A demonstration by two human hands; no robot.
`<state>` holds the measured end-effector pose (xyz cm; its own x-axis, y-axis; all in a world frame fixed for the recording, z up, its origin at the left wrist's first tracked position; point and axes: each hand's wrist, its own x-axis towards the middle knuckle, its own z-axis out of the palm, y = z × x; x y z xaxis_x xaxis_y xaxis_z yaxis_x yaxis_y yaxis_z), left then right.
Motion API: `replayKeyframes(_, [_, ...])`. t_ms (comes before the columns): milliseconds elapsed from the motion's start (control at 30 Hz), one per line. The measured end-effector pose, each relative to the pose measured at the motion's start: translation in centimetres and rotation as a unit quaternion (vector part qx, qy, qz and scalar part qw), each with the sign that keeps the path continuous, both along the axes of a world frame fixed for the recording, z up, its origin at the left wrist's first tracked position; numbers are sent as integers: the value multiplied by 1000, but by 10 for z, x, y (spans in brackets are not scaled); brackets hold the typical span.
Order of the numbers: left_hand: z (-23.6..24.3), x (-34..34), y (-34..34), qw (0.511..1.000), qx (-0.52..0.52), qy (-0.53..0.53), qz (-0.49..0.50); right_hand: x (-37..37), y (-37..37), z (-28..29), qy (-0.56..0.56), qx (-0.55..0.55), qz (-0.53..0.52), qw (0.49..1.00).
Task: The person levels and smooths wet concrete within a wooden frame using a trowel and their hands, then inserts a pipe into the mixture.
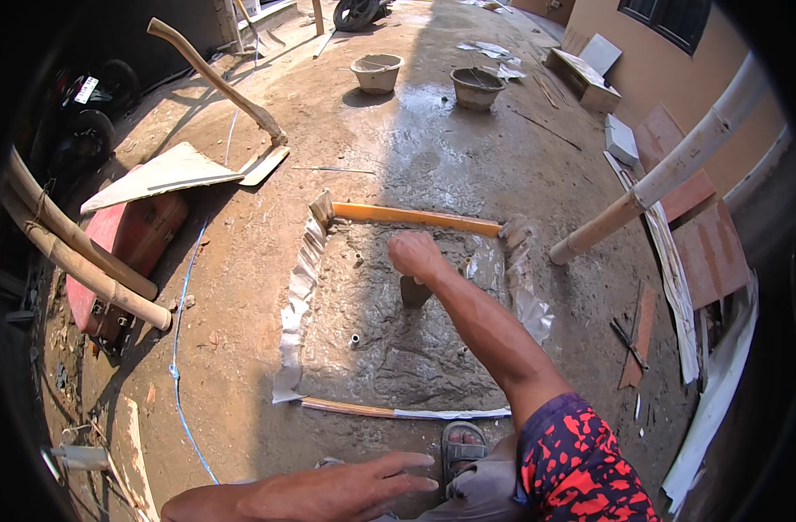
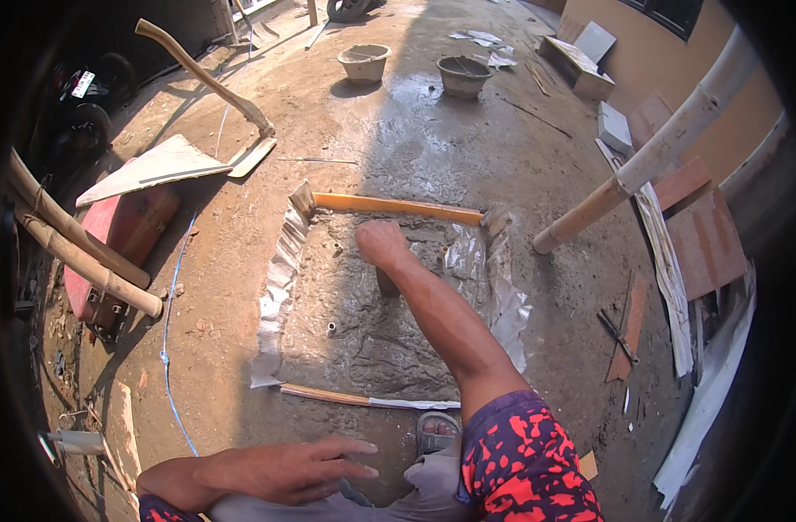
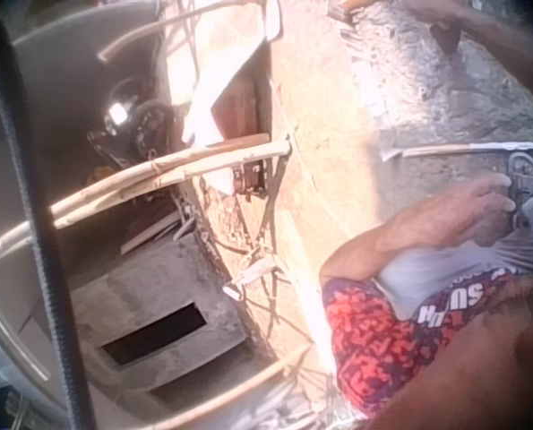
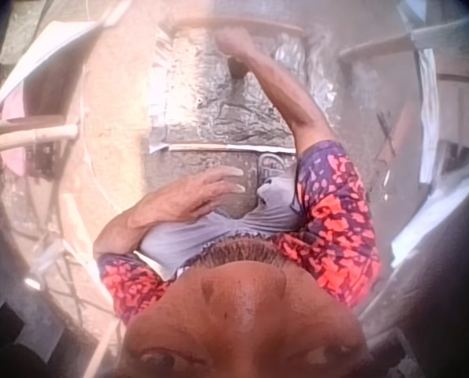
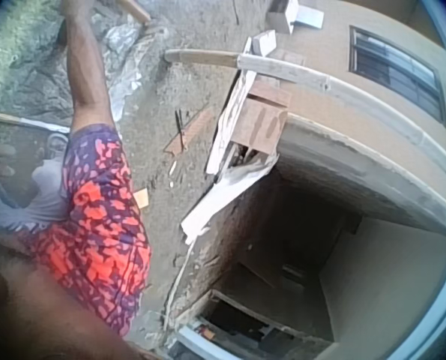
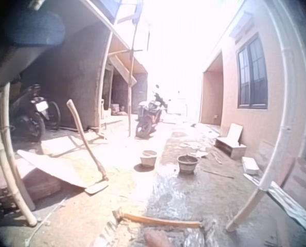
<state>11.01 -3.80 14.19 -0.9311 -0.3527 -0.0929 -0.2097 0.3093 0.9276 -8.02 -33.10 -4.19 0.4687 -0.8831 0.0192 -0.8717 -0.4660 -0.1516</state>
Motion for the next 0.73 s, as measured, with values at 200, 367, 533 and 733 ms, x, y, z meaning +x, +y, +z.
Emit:
replayKeyframes(200, [4, 6, 4, 997, 45, -45, -32, 17, -1, 1, -34, -27, 8, 999])
replayKeyframes(367, [-10, 1, 3, 994, -99, -39, -15, 5, 0, -2, -17, -9, -1, 1000])
replayKeyframes(533, [-6, 3, 1, 990, -45, -108, -72, 10, 1, 5, -8, 17, -7, 1000])
replayKeyframes(733, [-6, 5, 0, 980, -14, -162, -118, 12, -1, 1, -9, 9, -10, 1000])
